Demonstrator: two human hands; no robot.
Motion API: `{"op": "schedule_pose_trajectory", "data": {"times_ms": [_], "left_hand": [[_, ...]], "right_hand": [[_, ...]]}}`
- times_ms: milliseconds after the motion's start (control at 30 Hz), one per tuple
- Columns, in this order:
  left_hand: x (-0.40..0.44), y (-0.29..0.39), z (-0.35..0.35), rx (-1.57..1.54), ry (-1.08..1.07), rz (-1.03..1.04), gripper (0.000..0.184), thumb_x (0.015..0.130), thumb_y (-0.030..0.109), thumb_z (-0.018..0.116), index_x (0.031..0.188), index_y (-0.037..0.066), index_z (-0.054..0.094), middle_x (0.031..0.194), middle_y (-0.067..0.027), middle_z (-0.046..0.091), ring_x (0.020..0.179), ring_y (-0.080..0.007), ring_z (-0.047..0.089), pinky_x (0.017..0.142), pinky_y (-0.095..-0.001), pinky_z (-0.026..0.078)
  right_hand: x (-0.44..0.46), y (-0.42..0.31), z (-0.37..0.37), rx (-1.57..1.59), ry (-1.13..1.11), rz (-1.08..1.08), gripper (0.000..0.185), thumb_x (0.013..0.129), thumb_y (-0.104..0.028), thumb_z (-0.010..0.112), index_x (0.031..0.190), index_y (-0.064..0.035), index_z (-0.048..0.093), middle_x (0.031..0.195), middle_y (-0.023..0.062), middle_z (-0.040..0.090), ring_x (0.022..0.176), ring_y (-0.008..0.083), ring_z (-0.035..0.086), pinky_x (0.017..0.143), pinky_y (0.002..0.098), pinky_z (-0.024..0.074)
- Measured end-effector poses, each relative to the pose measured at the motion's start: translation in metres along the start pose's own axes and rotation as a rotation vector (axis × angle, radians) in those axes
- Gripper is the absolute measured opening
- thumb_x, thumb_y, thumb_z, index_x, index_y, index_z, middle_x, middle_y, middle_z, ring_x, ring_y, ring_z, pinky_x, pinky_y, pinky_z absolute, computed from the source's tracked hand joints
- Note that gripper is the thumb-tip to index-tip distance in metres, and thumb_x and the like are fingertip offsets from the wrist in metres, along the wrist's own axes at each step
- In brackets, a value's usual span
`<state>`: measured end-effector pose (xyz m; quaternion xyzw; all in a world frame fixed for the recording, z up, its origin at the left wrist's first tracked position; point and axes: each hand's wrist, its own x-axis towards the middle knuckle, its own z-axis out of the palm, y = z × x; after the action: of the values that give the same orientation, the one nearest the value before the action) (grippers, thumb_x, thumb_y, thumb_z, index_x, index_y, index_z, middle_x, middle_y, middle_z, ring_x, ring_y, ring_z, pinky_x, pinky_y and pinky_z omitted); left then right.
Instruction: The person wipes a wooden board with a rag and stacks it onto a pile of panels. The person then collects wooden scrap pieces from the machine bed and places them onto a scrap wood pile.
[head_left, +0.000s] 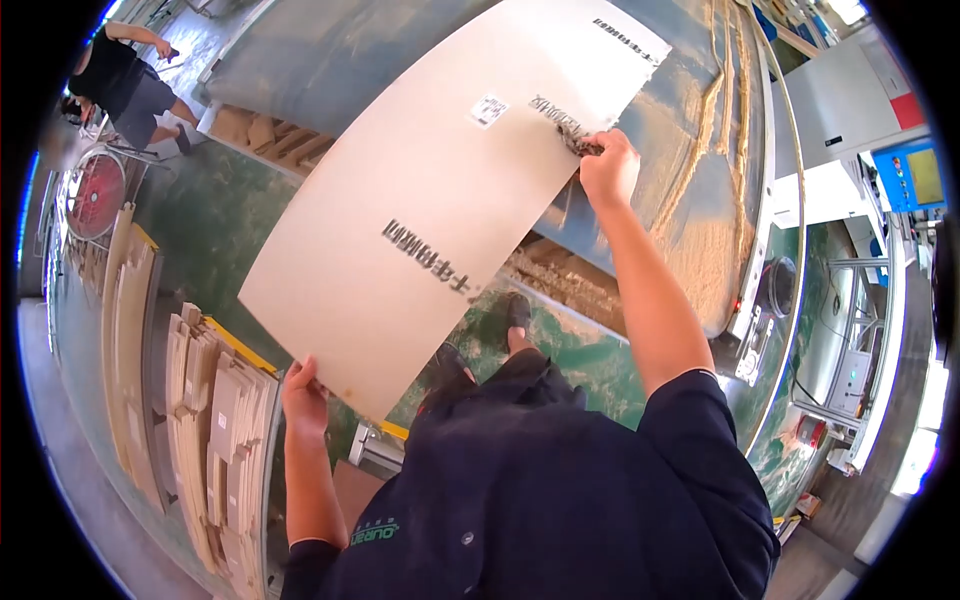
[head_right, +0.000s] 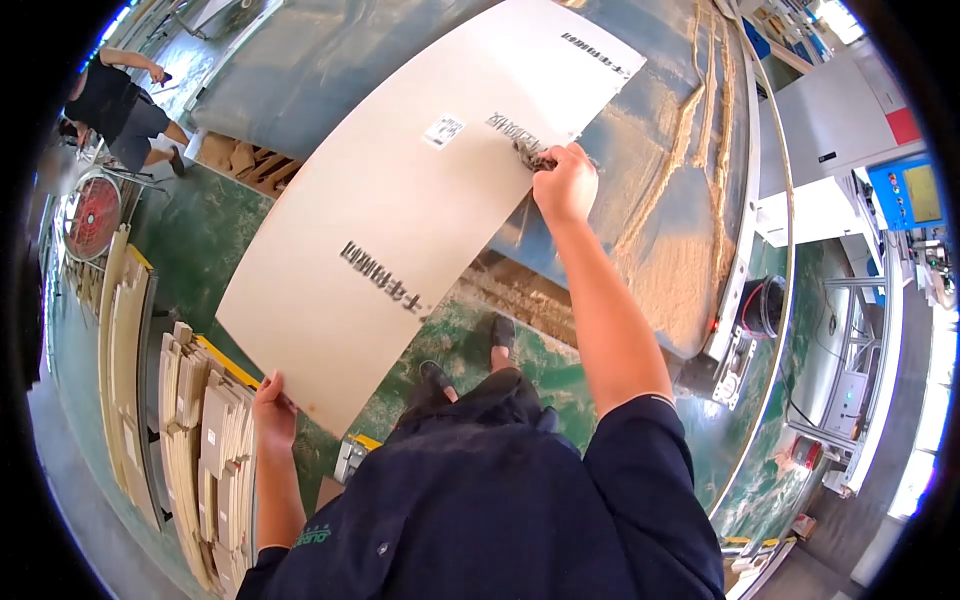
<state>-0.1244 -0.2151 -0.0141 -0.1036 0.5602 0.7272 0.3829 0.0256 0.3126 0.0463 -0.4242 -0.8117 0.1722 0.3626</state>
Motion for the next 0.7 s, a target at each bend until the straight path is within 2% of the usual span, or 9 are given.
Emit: {"op": "schedule_pose_trajectory", "data": {"times_ms": [67, 133, 167, 200, 267, 300, 533, 600, 700], "left_hand": [[0.001, 0.0, -0.006, -0.031, -0.02, 0.005, 0.014, 0.094, 0.02, 0.057, 0.097, 0.007, 0.06, 0.076, -0.0008, 0.065, 0.059, -0.01, 0.06, 0.048, -0.0236, 0.045], [0.0, 0.002, 0.007, 0.002, 0.159, 0.036, 0.014, 0.094, 0.021, 0.058, 0.098, 0.007, 0.06, 0.077, -0.0006, 0.065, 0.057, -0.0099, 0.059, 0.047, -0.0235, 0.044], [-0.005, 0.008, 0.009, 0.034, 0.128, 0.021, 0.014, 0.094, 0.02, 0.058, 0.099, 0.007, 0.059, 0.081, -0.0009, 0.066, 0.064, -0.0109, 0.062, 0.052, -0.0246, 0.047], [-0.007, 0.011, 0.017, 0.008, 0.155, 0.043, 0.019, 0.094, 0.018, 0.058, 0.108, 0.005, 0.057, 0.096, -0.0034, 0.067, 0.084, -0.0153, 0.065, 0.07, -0.0299, 0.052], [-0.006, 0.013, 0.017, -0.024, 0.192, 0.034, 0.029, 0.093, 0.016, 0.058, 0.119, 0.003, 0.053, 0.113, -0.006, 0.063, 0.107, -0.0208, 0.06, 0.093, -0.0369, 0.048], [-0.004, 0.015, 0.019, -0.051, 0.211, 0.044, 0.037, 0.092, 0.014, 0.057, 0.126, 0.001, 0.049, 0.122, -0.0078, 0.06, 0.116, -0.0238, 0.056, 0.102, -0.0404, 0.042], [0.003, 0.018, 0.018, 0.026, 0.262, 0.101, 0.043, 0.093, 0.018, 0.058, 0.131, 0.0, 0.047, 0.127, -0.0083, 0.057, 0.118, -0.0246, 0.054, 0.103, -0.0397, 0.04], [0.004, 0.018, 0.017, 0.028, 0.263, 0.112, 0.043, 0.092, 0.016, 0.058, 0.13, -0.002, 0.048, 0.128, -0.009, 0.057, 0.118, -0.0245, 0.054, 0.103, -0.0393, 0.04], [0.003, 0.018, 0.012, 0.057, 0.329, 0.102, 0.044, 0.091, 0.016, 0.059, 0.13, -0.001, 0.048, 0.127, -0.0083, 0.058, 0.116, -0.0235, 0.055, 0.102, -0.0383, 0.041]], "right_hand": [[0.031, 0.012, 0.011, -0.048, 0.005, -0.023, 0.023, 0.064, 0.0, 0.056, 0.077, -0.0083, 0.072, 0.086, 0.0098, 0.064, 0.079, 0.0313, 0.062, 0.072, 0.0383, 0.0504], [0.06, 0.019, 0.018, -0.069, -0.007, 0.009, 0.023, 0.064, -0.001, 0.056, 0.078, -0.0087, 0.073, 0.088, 0.0099, 0.065, 0.08, 0.0315, 0.063, 0.074, 0.0386, 0.0507], [0.074, 0.025, 0.023, -0.074, -0.007, 0.014, 0.023, 0.065, -0.002, 0.056, 0.079, -0.0089, 0.073, 0.089, 0.01, 0.065, 0.081, 0.0318, 0.063, 0.075, 0.0389, 0.0508], [0.089, 0.032, 0.028, -0.079, -0.005, 0.021, 0.023, 0.066, -0.002, 0.056, 0.08, -0.0091, 0.073, 0.091, 0.0101, 0.065, 0.082, 0.0321, 0.063, 0.076, 0.0391, 0.051], [0.12, 0.045, 0.033, -0.101, -0.007, 0.045, 0.022, 0.068, -0.003, 0.056, 0.081, -0.0095, 0.073, 0.093, 0.0105, 0.066, 0.085, 0.0328, 0.063, 0.078, 0.0394, 0.0512], [0.136, 0.051, 0.035, -0.117, -0.01, 0.064, 0.022, 0.068, -0.004, 0.057, 0.081, -0.0097, 0.073, 0.095, 0.0108, 0.066, 0.086, 0.0331, 0.064, 0.08, 0.0393, 0.0513], [0.25, 0.101, 0.035, -0.143, 0.004, 0.202, 0.022, 0.069, -0.008, 0.058, 0.083, -0.0101, 0.074, 0.102, 0.0127, 0.067, 0.092, 0.0343, 0.065, 0.085, 0.04, 0.0514], [0.283, 0.128, 0.042, -0.152, 0.044, 0.181, 0.023, 0.068, -0.009, 0.058, 0.084, -0.0117, 0.075, 0.093, 0.0157, 0.069, 0.088, 0.0359, 0.066, 0.082, 0.0404, 0.0528], [0.328, 0.154, 0.044, -0.156, 0.043, 0.213, 0.024, 0.07, -0.012, 0.058, 0.086, -0.014, 0.076, 0.091, 0.0163, 0.07, 0.088, 0.0351, 0.067, 0.082, 0.0401, 0.0533]]}}
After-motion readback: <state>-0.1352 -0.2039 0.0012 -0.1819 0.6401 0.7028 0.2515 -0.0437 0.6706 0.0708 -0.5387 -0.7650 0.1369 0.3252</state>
